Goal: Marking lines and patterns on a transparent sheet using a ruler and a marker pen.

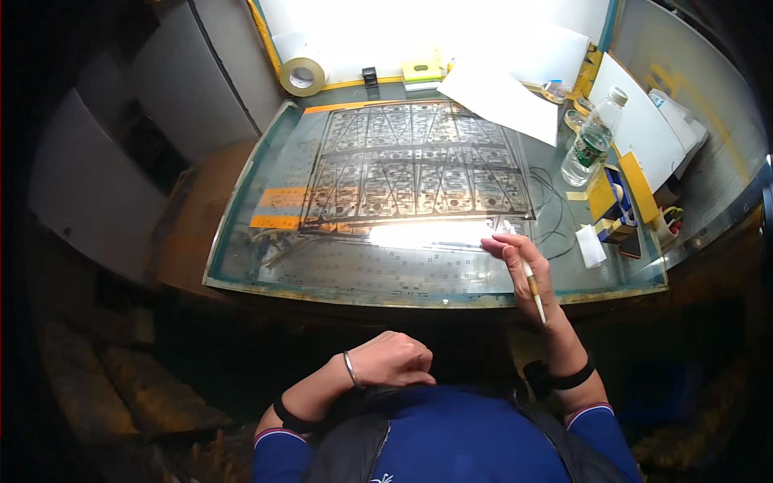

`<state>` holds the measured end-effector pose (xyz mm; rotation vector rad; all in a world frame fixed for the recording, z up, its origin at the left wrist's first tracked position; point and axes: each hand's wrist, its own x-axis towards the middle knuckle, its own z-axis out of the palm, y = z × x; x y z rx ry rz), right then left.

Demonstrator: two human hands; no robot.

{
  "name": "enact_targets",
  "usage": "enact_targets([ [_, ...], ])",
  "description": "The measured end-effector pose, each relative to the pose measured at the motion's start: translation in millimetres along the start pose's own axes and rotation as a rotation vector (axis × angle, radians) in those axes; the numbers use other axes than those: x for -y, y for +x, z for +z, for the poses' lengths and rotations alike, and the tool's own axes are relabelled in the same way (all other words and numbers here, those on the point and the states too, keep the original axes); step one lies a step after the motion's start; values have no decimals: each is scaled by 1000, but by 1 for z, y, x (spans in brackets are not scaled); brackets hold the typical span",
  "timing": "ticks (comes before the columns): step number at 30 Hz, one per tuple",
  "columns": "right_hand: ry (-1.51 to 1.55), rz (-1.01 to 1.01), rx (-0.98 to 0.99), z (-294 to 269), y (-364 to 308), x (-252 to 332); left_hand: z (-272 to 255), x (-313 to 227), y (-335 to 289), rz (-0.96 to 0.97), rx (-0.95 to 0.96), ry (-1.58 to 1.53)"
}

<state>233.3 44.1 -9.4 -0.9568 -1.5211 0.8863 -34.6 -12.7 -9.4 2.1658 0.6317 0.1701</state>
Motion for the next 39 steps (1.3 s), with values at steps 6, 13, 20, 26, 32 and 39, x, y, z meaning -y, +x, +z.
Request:
enact_targets([
  [6,-207,-110,72,1,1,-4,-17,-14,-4,177,-431,74],
  [13,-339,-238,129,4,2,-9,-60,1,-13,83,-898,300],
  [20,-403,-279,229,3,0,-7,-61,50,-17,-324,-773,659],
  [26,324,228,619,-20,-15,25,-58,54,-13,-378,-759,681],
  [32,357,103,59,-34,-5,14,-57,52,-13,-394,-747,697],
  [39,244,282,26,-27,4,-6,-59,53,-13,-399,-757,697],
])
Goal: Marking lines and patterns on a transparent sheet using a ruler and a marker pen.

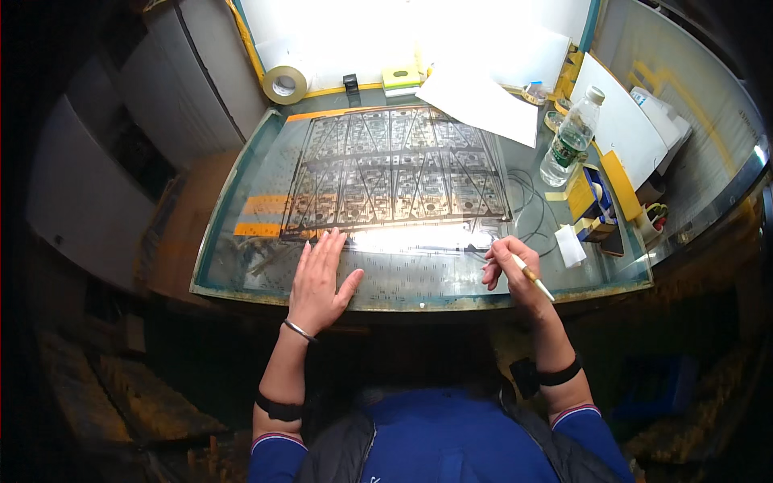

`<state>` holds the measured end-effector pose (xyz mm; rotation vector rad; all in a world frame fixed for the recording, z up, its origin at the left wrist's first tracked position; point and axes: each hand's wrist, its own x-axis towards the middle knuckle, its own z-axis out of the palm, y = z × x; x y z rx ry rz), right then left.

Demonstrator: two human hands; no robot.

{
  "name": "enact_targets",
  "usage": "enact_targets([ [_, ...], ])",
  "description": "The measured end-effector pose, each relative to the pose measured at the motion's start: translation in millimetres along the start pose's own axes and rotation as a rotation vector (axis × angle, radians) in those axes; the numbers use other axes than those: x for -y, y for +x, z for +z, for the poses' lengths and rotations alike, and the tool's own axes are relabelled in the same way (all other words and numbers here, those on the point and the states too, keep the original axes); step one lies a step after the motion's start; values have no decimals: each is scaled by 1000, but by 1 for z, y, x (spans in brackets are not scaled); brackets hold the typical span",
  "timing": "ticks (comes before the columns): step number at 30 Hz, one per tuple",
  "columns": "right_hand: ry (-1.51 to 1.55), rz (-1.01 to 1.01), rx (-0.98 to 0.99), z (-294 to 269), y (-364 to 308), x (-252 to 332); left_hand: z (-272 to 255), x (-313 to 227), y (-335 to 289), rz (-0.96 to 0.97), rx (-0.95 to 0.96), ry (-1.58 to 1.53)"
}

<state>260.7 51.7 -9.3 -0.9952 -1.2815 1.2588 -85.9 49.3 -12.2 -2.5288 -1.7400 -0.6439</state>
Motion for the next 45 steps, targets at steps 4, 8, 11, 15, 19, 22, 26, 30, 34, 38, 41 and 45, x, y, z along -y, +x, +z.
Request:
enact_targets([
  [4,5,6,-14,0,2,0,-1,0,1,8,-2,3],
  [8,-14,0,-32,3,1,3,-5,-2,2,8,11,14],
  [11,-16,1,-38,2,2,2,-4,-4,2,8,14,12],
  [15,-36,24,-47,1,-3,1,-4,-7,1,-1,23,2],
  [19,-24,-3,-47,0,-2,2,-4,-7,4,5,11,0],
  [22,-21,-11,-64,2,-3,2,-3,-5,3,4,1,11],
  [26,-16,-26,-80,0,-2,1,-4,-6,4,8,-4,13],
  [30,0,-25,-86,0,-5,-1,-1,-5,3,14,-9,6],
  [34,12,-38,-88,0,-3,0,-3,-5,2,3,5,11],
  [38,5,-35,-100,0,-5,-1,-4,-7,3,-2,12,10],
  [41,11,-43,-100,0,-5,-1,-5,-8,3,2,13,17],
  [45,30,-45,-116,1,-5,-2,-3,-7,3,-6,13,18],
])
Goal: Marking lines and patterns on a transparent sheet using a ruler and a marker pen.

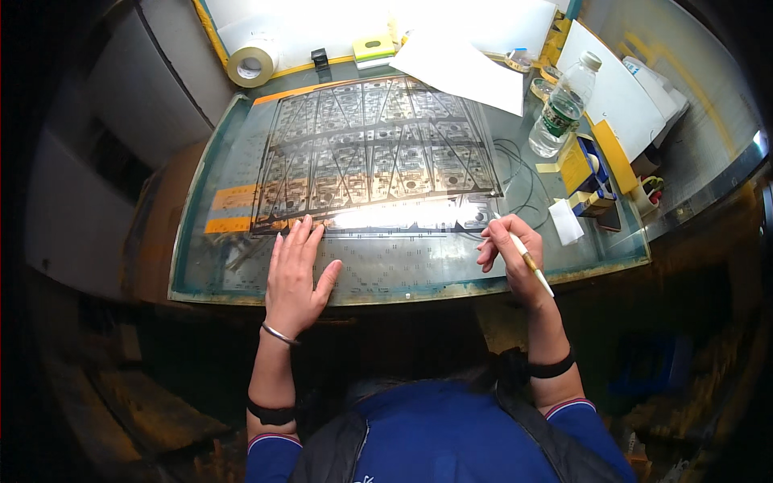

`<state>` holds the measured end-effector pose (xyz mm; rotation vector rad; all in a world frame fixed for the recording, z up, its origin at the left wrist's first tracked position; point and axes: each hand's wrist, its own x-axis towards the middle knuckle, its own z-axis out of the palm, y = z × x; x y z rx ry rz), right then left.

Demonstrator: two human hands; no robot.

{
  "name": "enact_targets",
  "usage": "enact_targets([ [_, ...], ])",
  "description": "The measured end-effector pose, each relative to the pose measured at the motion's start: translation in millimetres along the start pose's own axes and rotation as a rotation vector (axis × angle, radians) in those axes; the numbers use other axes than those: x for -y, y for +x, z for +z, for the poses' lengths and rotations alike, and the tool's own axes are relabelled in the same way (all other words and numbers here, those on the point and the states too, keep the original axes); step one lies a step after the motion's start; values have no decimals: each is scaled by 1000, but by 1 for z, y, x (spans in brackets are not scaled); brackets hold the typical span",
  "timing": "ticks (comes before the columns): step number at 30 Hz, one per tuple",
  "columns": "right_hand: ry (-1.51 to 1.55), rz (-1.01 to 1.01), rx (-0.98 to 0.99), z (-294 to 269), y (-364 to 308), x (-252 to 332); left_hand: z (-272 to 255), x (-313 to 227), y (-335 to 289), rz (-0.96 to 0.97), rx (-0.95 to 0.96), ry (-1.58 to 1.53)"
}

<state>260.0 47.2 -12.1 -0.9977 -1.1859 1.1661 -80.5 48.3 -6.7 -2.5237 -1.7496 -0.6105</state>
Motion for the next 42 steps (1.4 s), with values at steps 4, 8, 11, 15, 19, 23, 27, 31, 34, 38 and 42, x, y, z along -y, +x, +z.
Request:
enact_targets([
  [4,-15,5,7,-1,-1,-1,0,1,0,2,-6,1],
  [8,-15,-11,-16,-1,0,1,1,1,0,15,-13,-4],
  [11,-25,-1,-19,-2,2,-1,2,2,0,16,-11,-4],
  [15,-24,11,-17,-1,1,0,1,2,0,10,-5,-3],
  [19,-27,-7,-28,0,1,-1,0,0,0,12,-9,-3],
  [23,-37,4,-32,0,0,2,0,1,1,17,-13,-5],
  [27,-14,0,-43,1,1,0,0,0,0,13,-13,-1],
  [31,-21,14,-23,0,-2,2,0,0,-1,9,-11,-4],
  [34,-37,-14,-47,1,-2,2,0,0,-1,15,-17,-3],
  [38,-20,-16,-39,0,-2,-1,3,1,-2,7,-29,-3],
  [42,-19,-24,-15,-1,-1,0,2,1,-1,4,-26,-5],
])
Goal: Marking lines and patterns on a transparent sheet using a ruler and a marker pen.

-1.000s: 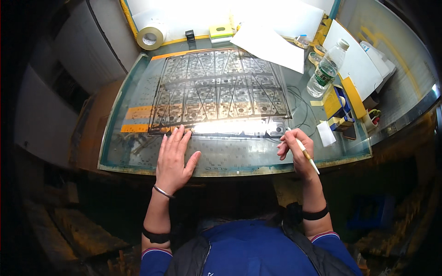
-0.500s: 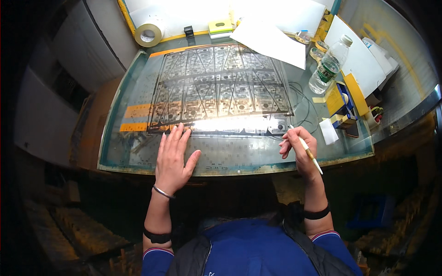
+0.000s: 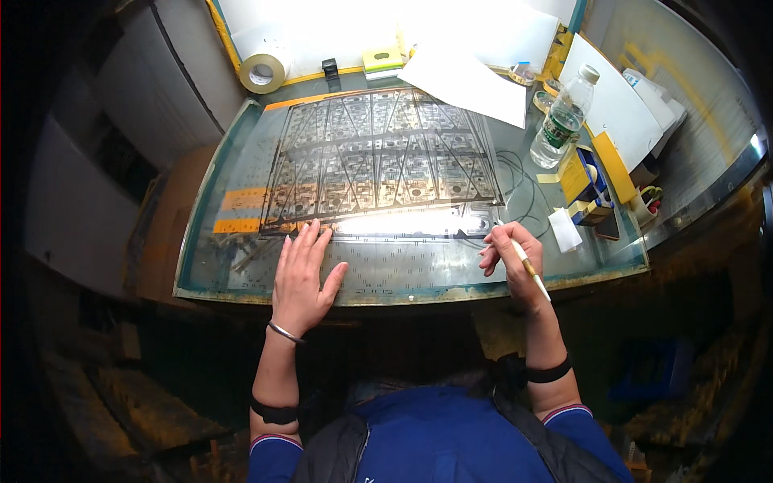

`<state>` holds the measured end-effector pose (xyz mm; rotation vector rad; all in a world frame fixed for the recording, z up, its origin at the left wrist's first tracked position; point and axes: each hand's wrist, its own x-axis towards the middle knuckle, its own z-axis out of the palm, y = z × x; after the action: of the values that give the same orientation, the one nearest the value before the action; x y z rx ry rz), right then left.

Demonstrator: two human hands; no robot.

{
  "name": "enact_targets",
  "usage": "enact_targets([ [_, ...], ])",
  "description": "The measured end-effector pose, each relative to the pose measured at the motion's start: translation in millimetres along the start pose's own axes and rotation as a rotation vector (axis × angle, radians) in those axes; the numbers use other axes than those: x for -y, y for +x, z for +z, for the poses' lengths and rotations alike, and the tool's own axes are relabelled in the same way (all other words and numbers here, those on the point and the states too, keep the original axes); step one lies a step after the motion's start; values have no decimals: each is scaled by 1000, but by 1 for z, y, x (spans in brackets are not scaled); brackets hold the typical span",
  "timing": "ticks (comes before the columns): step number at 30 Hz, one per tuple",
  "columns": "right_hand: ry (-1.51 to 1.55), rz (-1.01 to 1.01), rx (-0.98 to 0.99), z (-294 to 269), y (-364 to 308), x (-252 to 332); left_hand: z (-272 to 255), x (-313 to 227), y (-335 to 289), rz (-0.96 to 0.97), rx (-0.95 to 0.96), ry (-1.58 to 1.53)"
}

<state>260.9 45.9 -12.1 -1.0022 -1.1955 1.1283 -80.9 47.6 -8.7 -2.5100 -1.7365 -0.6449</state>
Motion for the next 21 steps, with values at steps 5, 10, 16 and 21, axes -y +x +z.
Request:
enact_targets([
  [5,14,1,-3,0,0,0,0,1,0,1,12,6],
  [10,-282,-177,105,6,-1,3,-3,-3,0,10,25,0],
  [16,-672,-446,482,27,1,12,-6,-3,4,16,27,-3],
  [21,-48,-59,983,30,-20,37,-6,-3,1,12,42,-2],
])
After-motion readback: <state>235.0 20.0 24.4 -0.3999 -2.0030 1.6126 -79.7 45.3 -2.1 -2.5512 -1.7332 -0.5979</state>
